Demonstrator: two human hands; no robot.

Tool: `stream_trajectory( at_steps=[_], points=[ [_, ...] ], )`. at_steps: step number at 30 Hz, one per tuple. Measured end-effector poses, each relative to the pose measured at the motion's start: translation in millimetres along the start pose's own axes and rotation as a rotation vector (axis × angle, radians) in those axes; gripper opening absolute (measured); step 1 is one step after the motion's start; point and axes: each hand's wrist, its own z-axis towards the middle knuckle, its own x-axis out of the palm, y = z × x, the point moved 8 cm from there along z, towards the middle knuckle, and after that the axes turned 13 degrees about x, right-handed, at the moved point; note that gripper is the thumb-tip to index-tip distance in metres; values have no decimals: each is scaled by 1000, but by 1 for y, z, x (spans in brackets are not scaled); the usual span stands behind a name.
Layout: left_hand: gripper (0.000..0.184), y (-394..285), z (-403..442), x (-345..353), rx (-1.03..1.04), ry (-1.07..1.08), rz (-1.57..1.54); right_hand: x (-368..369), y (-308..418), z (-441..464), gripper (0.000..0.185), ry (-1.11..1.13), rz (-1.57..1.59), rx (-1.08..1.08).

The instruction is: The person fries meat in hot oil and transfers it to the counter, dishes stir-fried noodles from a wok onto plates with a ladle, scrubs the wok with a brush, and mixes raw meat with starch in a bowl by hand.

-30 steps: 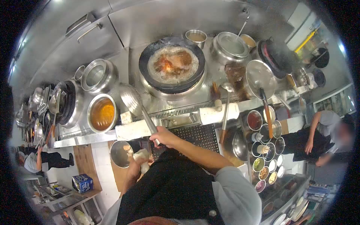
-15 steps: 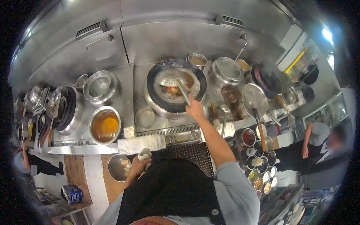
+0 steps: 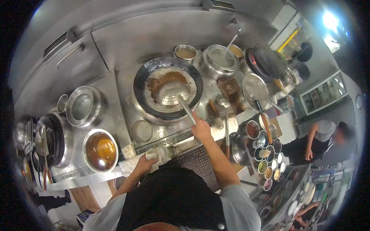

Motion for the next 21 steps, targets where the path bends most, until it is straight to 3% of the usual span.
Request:
stream_trajectory(
  at_steps=[6,9,13,14,16,17,19,20,21],
  points=[
    [59,58,35,46,-23,212,106,-9,-6,-18,76,-51,0,14],
    [52,21,27,77,-103,394,167,-25,-9,-34,74,-80,-7,63],
    [60,19,20,101,87,444,433,-45,-47,-83,79,-258,134,33],
    [60,29,12,114,106,541,452,-56,-61,-104,80,-274,188,119],
    [57,58,4,124,-3,523,277,-64,-104,-154,76,-242,281,307],
    [56,61,-6,137,-47,611,258,-54,-135,-180,75,-317,262,288],
    [56,56,-30,164,90,731,419,-26,-213,-255,77,-386,275,381],
    [56,58,-41,179,122,806,533,-22,-248,-303,75,-213,392,577],
    [55,36,-65,205,210,867,594,-8,-294,-368,75,-269,406,690]
  ],
)
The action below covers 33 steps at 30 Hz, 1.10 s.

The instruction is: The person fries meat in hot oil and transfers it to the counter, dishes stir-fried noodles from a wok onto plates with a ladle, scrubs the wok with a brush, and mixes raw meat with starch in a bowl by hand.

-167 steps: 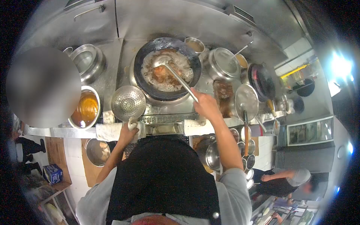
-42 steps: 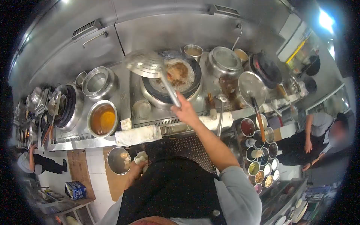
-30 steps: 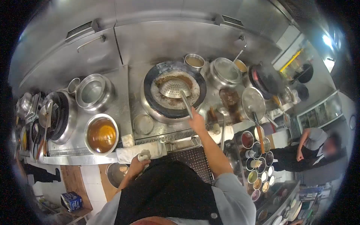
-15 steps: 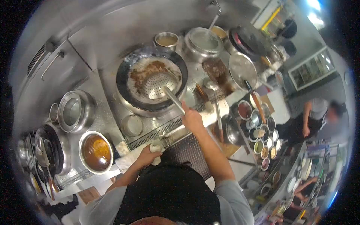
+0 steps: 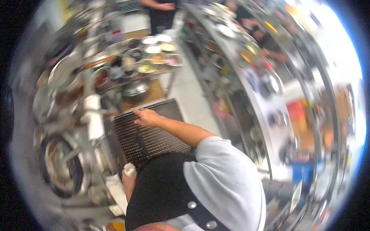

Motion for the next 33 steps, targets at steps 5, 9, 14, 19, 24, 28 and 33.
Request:
stream_trajectory(
  at_steps=[5,9,14,19,24,28,33],
  points=[
    [63,-32,10,110,-30,274,246,-89,-374,-192,86,-304,-2,832],
    [67,3,24,204,182,319,457,-188,-529,-452,83,-1038,-222,1133],
    [64,85,77,324,680,587,427,-176,-641,-681,94,-991,187,1821],
    [58,-33,43,402,723,799,554,-225,-698,-707,97,-835,164,1704],
    [50,-215,-5,442,159,814,931,-272,-796,-729,97,-1027,227,1570],
    [42,-235,5,450,471,626,649,-276,-852,-727,48,-1073,176,1567],
    [43,-220,11,450,431,442,481,-265,-777,-675,41,-1364,74,1485]
  ],
)
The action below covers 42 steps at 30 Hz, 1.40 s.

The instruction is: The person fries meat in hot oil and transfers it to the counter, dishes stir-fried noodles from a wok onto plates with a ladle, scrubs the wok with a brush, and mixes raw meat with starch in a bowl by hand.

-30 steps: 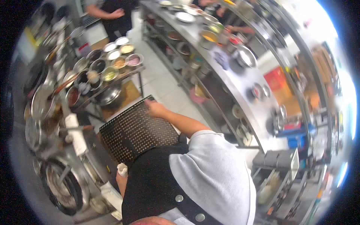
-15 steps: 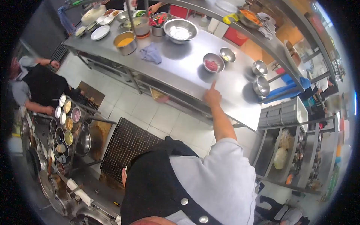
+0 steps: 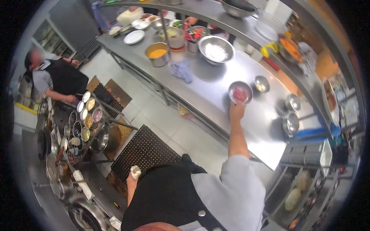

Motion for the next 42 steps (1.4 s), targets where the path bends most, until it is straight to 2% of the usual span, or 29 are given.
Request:
stream_trajectory(
  at_steps=[1,3,4,5,6,7,8,9,12,13,14,15,17,18,20,22,23,25,27,28,30,31,33,35,37,38,41,42],
  points=[
    [43,13,-2,7,-20,-31,-8,-5,17,-30,40,12,76,-90],
    [38,31,-3,24,41,-100,-347,9,52,-95,38,55,257,-414],
    [35,34,-4,25,63,-144,-361,17,77,-133,40,217,117,-403],
    [35,26,-3,18,47,-179,-369,24,105,-179,37,333,170,-497],
    [34,20,-3,12,-151,-179,-525,59,109,-221,29,511,132,-557],
    [33,11,-4,9,-346,-176,-685,43,146,-277,23,694,197,-598],
    [33,3,-5,-2,-385,-356,-823,47,165,-332,28,807,341,-800],
    [33,27,-4,0,-398,-462,-952,61,183,-389,28,984,275,-908],
    [39,54,-9,-29,-299,-616,-1036,-6,265,-515,22,1239,593,-1366],
    [43,36,-12,-51,-216,-696,-1100,-23,281,-550,22,1321,629,-1482],
    [45,45,-26,-64,-228,-764,-1084,-44,296,-577,23,1377,676,-1571],
    [48,56,-41,-76,-240,-830,-1067,-60,311,-597,28,1457,629,-1561],
    [59,79,-73,-99,-281,-1000,-1012,-83,333,-638,26,1411,625,-1736],
    [60,98,-87,-105,-297,-1049,-1007,-92,344,-655,26,1415,618,-1753],
    [61,130,-109,-119,-321,-1111,-1008,-80,343,-706,23,1438,-64,-1887],
    [57,154,-133,-133,-374,-1182,-884,-90,358,-748,25,1392,-92,-1985],
    [57,159,-138,-140,-382,-1187,-893,-94,363,-771,27,1341,-103,-2062],
    [57,165,-142,-158,-329,-1203,-910,-98,372,-817,24,1341,-96,-2082],
    [57,184,-137,-166,-289,-1212,-860,-99,387,-857,23,1367,13,-1930],
    [56,191,-134,-176,-248,-1210,-801,-91,382,-879,23,1362,15,-1931],
    [60,203,-130,-196,-245,-1154,-856,-90,368,-912,25,1076,336,-2080],
    [63,207,-126,-202,-248,-1100,-912,-96,371,-917,25,1075,329,-2072],
    [63,213,-129,-215,-290,-1077,-965,-98,376,-926,27,1273,33,-2085],
    [62,219,-132,-223,-312,-1073,-999,-97,383,-934,26,1266,114,-2048],
    [61,217,-131,-234,-296,-1097,-1002,-104,388,-948,29,1115,234,-2135],
    [60,216,-129,-242,-274,-1117,-999,-95,389,-959,29,1117,240,-2145],
    [59,235,-129,-249,-273,-1128,-932,-75,404,-987,30,1126,203,-2204],
    [59,239,-133,-250,-280,-1143,-926,-67,419,-991,27,1155,66,-2212]
  ],
)
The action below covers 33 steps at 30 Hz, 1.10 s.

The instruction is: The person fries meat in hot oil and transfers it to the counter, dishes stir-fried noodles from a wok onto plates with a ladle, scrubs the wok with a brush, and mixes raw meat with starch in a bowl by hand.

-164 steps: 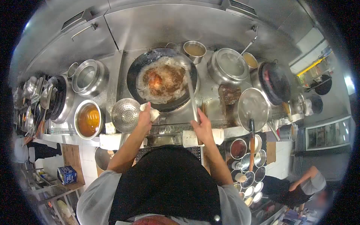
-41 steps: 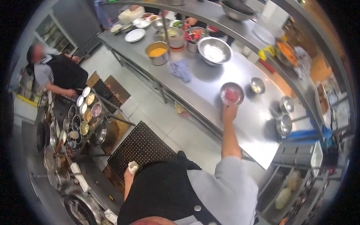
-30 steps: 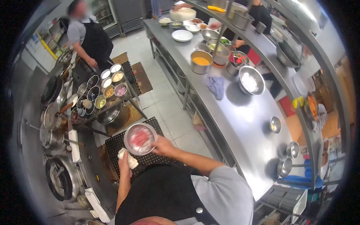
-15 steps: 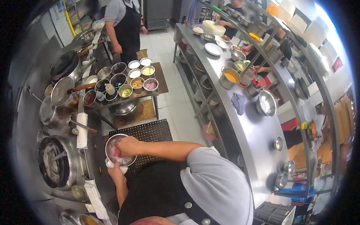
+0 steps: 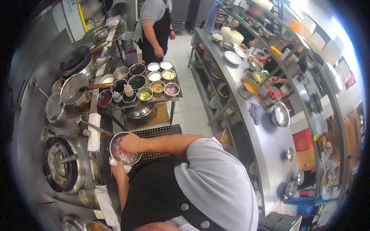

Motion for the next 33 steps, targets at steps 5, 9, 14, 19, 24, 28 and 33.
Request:
stream_trajectory(
  at_steps=[5,9,14,19,24,28,33],
  points=[
    [55,11,11,-11,-104,-135,-80,-38,6,23,18,94,165,-88],
    [48,-10,16,17,-43,-222,-125,-31,-5,49,16,98,116,-244],
    [44,13,22,24,-9,-377,-198,-79,-12,73,22,433,748,-336],
    [38,-19,14,31,40,-558,-250,-86,4,109,17,460,564,-385],
    [49,-13,7,-4,-10,-640,-299,-60,57,120,21,627,504,-437],
    [50,-19,-5,-52,48,-716,-258,-51,116,111,26,531,422,-611],
    [45,-13,-13,-115,6,-669,-275,6,166,126,22,457,220,-608]
  ],
)
